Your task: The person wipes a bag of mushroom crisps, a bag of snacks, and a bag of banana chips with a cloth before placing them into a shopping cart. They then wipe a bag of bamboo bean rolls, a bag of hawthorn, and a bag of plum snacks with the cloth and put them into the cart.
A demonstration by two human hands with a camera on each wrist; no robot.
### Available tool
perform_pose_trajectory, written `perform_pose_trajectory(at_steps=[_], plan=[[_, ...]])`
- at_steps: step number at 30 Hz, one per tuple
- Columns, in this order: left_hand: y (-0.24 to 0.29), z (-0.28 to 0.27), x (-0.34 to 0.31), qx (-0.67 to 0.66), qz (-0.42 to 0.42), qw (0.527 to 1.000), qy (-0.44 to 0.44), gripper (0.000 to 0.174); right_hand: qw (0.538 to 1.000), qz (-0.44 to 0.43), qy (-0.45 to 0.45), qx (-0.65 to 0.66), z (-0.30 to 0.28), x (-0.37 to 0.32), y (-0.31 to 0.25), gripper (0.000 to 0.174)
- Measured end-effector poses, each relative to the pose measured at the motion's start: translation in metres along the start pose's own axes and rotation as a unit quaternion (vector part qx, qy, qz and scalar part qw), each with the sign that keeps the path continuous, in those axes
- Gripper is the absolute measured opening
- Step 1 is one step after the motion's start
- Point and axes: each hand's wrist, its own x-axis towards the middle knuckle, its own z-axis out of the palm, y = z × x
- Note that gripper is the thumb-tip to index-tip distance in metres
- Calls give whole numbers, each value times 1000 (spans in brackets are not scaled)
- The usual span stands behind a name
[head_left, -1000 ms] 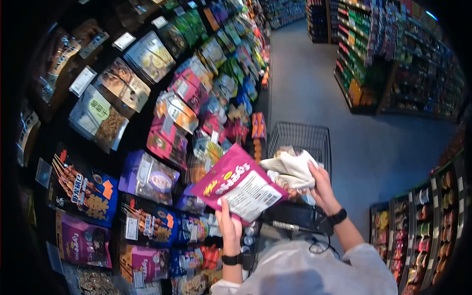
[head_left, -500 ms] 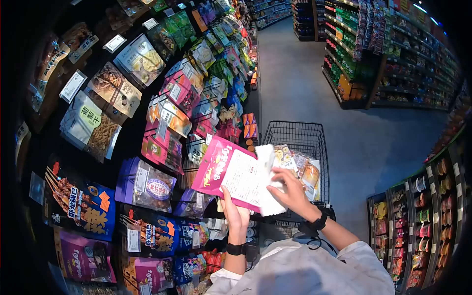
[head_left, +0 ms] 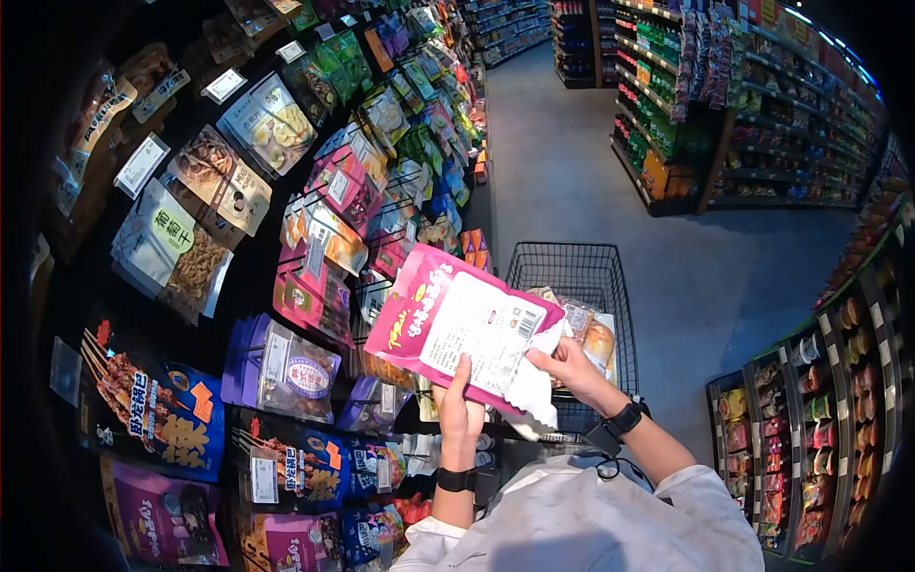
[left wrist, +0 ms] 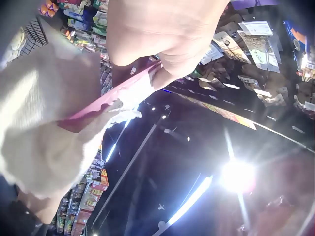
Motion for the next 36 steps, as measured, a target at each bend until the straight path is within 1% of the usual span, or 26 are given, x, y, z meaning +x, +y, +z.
perform_pose_trajectory(at_steps=[2, 3, 4, 6, 7, 8, 10, 11, 12, 14, 15, 16, 19, 21, 22, 24, 25, 26, 28, 29, 30, 32, 33, 34, 35, 36], plan=[[1, -4, 1, 42, 18, 999, -29, 52, 995, 21, 51, -87, -18, 4, 19, 33], [4, 3, -1, 40, 30, 998, -27, 48, 988, -14, 116, -105, -28, 8, 30, 35], [6, 1, -1, 40, 33, 998, -24, 48, 972, 2, 221, -81, -43, 15, 41, 37], [12, -8, -1, 60, 23, 997, -44, 45, 974, -59, 219, 23, -37, 17, 3, 38], [12, -15, -2, 91, 24, 994, -47, 38, 981, -57, 182, 23, -35, 14, -10, 39], [7, -19, -2, 91, 23, 995, -44, 38, 984, -71, 163, -35, -31, 15, -12, 39], [-3, -27, -5, 181, -15, 982, -43, 34, 980, -30, 49, -193, -22, 6, -15, 37], [-7, -28, -8, 299, 10, 952, -57, 34, 981, -130, 35, -139, 5, 3, -24, 34], [-4, -21, -13, 327, -4, 940, -96, 38, 981, -137, 44, -132, 6, 6, -19, 39], [0, -35, -12, 310, -69, 942, -112, 37, 981, -3, 28, -191, -12, -5, -34, 45], [6, -39, -13, 284, -120, 943, -125, 37, 985, 43, 8, -170, -20, -9, -32, 47], [9, -39, -17, 258, -150, 948, -107, 37, 986, -12, -12, -164, -24, -12, -19, 45], [7, -53, -24, 243, -176, 951, -70, 37, 988, 15, -23, -152, -30, -22, -10, 40], [0, -71, -25, 324, -180, 923, -101, 34, 964, 71, -43, -252, -46, -22, 7, 36], [-6, -77, -26, 324, -189, 922, -99, 34, 965, 80, -39, -248, -53, -24, 16, 36], [-20, -81, -25, 329, -205, 921, -33, 30, 956, 63, -65, -278, -58, -24, 20, 34], [-25, -79, -23, 325, -174, 929, -40, 30, 955, 2, -48, -294, -64, -23, 30, 32], [-28, -75, -22, 326, -173, 929, -1, 35, 955, 8, -42, -293, -75, -23, 37, 32], [-28, -78, -17, 365, -128, 922, 16, 38, 942, 53, 67, -324, -100, -13, 39, 28], [-30, -93, -16, 428, -95, 899, -7, 41, 941, 33, 136, -306, -108, -5, 36, 28], [-28, -95, -15, 464, -97, 881, -5, 41, 936, 14, 204, -288, -115, 5, 33, 29], [-30, -107, -22, 505, -84, 859, 6, 41, 901, 20, 211, -379, -160, 27, 44, 33], [-30, -107, -27, 532, -84, 842, 28, 40, 891, -48, 211, -399, -177, 41, 53, 35], [-41, -131, -31, 569, -56, 820, 36, 44, 877, -117, 211, -416, -190, 51, 62, 36], [-46, -146, -36, 604, -58, 794, 37, 48, 875, -82, 219, -424, -197, 56, 67, 35], [-51, -159, -41, 639, -57, 766, 38, 52, 884, -29, 188, -427, -210, 64, 79, 36]])
